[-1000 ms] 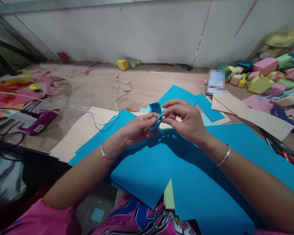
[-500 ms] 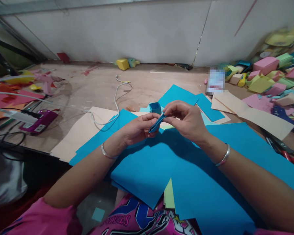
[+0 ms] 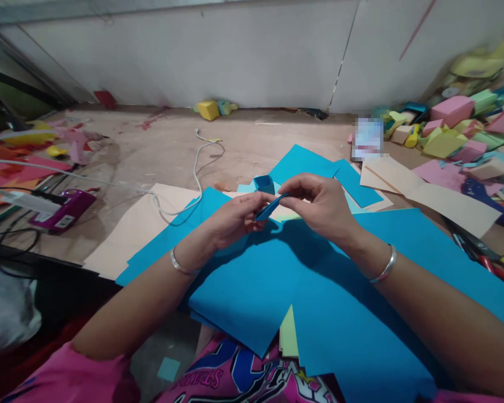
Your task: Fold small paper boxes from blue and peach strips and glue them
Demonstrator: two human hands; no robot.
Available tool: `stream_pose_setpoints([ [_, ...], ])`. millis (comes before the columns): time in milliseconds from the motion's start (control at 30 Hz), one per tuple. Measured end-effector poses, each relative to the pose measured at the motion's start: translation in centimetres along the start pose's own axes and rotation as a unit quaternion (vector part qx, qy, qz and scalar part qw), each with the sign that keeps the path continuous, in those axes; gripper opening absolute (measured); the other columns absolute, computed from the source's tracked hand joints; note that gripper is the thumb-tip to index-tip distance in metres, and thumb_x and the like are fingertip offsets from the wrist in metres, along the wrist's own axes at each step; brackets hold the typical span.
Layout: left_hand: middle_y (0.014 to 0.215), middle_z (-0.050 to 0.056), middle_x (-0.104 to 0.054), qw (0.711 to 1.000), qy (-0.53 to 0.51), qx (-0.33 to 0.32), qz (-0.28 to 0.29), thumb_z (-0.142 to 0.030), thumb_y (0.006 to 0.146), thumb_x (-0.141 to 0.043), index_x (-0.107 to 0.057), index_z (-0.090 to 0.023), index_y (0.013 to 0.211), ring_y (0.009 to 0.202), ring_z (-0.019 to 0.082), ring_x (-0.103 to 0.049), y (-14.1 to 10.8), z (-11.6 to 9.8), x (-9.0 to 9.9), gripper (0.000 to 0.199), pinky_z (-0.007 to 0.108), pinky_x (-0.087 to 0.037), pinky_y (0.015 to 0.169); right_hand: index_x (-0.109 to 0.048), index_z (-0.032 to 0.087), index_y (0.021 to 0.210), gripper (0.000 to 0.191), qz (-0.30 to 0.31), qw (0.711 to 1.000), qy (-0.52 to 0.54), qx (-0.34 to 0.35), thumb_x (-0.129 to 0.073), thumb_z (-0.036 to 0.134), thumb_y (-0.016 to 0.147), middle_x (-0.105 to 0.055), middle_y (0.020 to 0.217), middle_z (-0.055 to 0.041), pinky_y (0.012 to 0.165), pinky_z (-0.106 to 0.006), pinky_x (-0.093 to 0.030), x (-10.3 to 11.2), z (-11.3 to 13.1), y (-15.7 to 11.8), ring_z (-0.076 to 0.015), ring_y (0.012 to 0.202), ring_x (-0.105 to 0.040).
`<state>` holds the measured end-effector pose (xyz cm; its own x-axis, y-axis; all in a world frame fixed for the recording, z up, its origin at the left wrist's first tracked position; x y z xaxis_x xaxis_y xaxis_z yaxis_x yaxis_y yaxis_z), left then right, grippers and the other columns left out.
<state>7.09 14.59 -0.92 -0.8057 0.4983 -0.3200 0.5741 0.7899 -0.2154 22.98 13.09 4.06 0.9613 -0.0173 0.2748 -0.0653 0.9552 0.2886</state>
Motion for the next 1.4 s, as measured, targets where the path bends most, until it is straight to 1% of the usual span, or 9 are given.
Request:
stream_pose_setpoints([
  [100, 0.085, 0.004, -0.067, 0.985, 0.107, -0.120, -0.062, -0.046, 0.072, -0.082, -0.071, -0.019, 0.104, 0.073, 0.013, -0.062, -0.2, -1.5, 0.2, 0.043, 0.022, -0.048, 0.063, -0.072, 0.025, 0.080, 0.010, -0.041, 0.999, 0.025, -0.022, -0.080, 0.026, 0.074, -0.074, 0.077, -0.0013, 0.068, -0.038, -0.061, 0.5, -0.5, 0.1, -0.0196, 0.070, -0.071],
  [167, 0.099, 0.006, -0.072, 0.953, 0.198, -0.202, -0.112, -0.034, 0.066, -0.088, -0.073, -0.020, 0.105, 0.083, 0.016, -0.065, -0.8, -2.5, 0.2, 0.045, 0.025, -0.052, 0.071, -0.071, 0.026, 0.078, 0.010, -0.052, 0.998, 0.041, -0.022, -0.080, 0.023, 0.073, -0.072, 0.073, -0.0003, 0.066, -0.036, -0.060, 0.6, -0.7, 0.1, -0.0183, 0.067, -0.070],
  [267, 0.099, 0.005, -0.077, 0.905, 0.287, -0.257, -0.180, -0.026, 0.072, -0.083, -0.079, -0.024, 0.096, 0.083, 0.017, -0.066, -1.5, -3.2, 0.3, 0.024, 0.029, -0.052, 0.077, -0.071, 0.026, 0.078, 0.011, -0.045, 0.997, 0.046, -0.030, -0.080, 0.023, 0.072, -0.073, 0.075, -0.0005, 0.067, -0.036, -0.060, 0.3, -0.8, 0.1, -0.0191, 0.070, -0.070],
  [367, 0.082, 0.003, -0.078, 0.902, 0.286, -0.241, -0.215, -0.025, 0.075, -0.080, -0.081, -0.025, 0.085, 0.073, 0.017, -0.067, -1.7, -3.0, 0.7, 0.011, 0.030, -0.051, 0.070, -0.073, 0.026, 0.081, 0.009, -0.022, 0.998, 0.038, -0.035, -0.079, 0.026, 0.073, -0.075, 0.082, -0.0020, 0.072, -0.039, -0.061, 0.0, -0.6, 0.0, -0.0211, 0.076, -0.072],
  [533, 0.067, 0.002, -0.074, 0.922, 0.243, -0.199, -0.228, -0.025, 0.068, -0.084, -0.081, -0.021, 0.077, 0.059, 0.013, -0.060, -1.5, -3.0, 1.1, 0.010, 0.026, -0.046, 0.056, -0.078, 0.026, 0.079, 0.007, -0.029, 0.999, -0.044, -0.010, -0.079, 0.022, 0.072, -0.074, 0.083, -0.0025, 0.069, -0.036, -0.058, 0.3, 0.0, 0.0, -0.0200, 0.077, -0.069],
  [800, 0.080, 0.005, -0.077, 0.956, 0.182, -0.180, -0.144, -0.019, 0.079, -0.071, -0.080, -0.018, 0.093, 0.073, 0.015, -0.072, -0.8, -2.7, 0.8, 0.017, 0.027, -0.059, 0.068, -0.077, 0.027, 0.074, 0.012, -0.048, 0.998, 0.047, 0.006, -0.081, 0.019, 0.067, -0.067, 0.073, 0.0010, 0.064, -0.032, -0.056, 1.1, -0.4, 0.2, -0.0152, 0.069, -0.065],
  [1000, 0.076, 0.003, -0.076, 0.927, 0.223, -0.239, -0.182, -0.016, 0.082, -0.066, -0.079, -0.019, 0.091, 0.069, 0.013, -0.070, -1.1, -2.9, 1.0, 0.016, 0.025, -0.059, 0.068, -0.077, 0.027, 0.073, 0.009, -0.051, 0.998, 0.032, 0.003, -0.082, 0.024, 0.067, -0.069, 0.075, -0.0003, 0.064, -0.033, -0.054, 0.8, -0.5, 0.1, -0.0168, 0.071, -0.065],
  [1267, 0.071, 0.002, -0.072, 0.930, 0.237, -0.203, -0.197, -0.017, 0.079, -0.068, -0.077, -0.017, 0.084, 0.064, 0.013, -0.066, -0.6, -2.8, 1.3, 0.011, 0.025, -0.053, 0.060, -0.075, 0.026, 0.073, 0.005, -0.036, 0.999, -0.009, 0.015, -0.079, 0.027, 0.070, -0.069, 0.076, -0.0013, 0.061, -0.035, -0.053, 0.8, -0.3, 0.2, -0.0177, 0.067, -0.063],
  [1400, 0.072, 0.002, -0.072, 0.885, 0.326, -0.248, -0.222, -0.018, 0.078, -0.073, -0.078, -0.021, 0.077, 0.066, 0.014, -0.061, -1.0, -3.5, 1.1, 0.006, 0.026, -0.045, 0.063, -0.074, 0.024, 0.080, 0.004, -0.023, 0.974, -0.193, 0.113, -0.071, 0.026, 0.080, -0.068, 0.082, -0.0060, 0.065, -0.037, -0.049, 0.3, 1.0, 0.0, -0.0213, 0.076, -0.063],
])
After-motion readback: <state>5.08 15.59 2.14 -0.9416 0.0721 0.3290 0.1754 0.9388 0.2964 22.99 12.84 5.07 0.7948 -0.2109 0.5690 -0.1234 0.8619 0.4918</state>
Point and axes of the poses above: each hand's wrist, its own y-axis towards the middle knuckle, its own x-axis out of the back of the hand, z = x × y, the point moved 6 cm from there along y, towards the middle knuckle
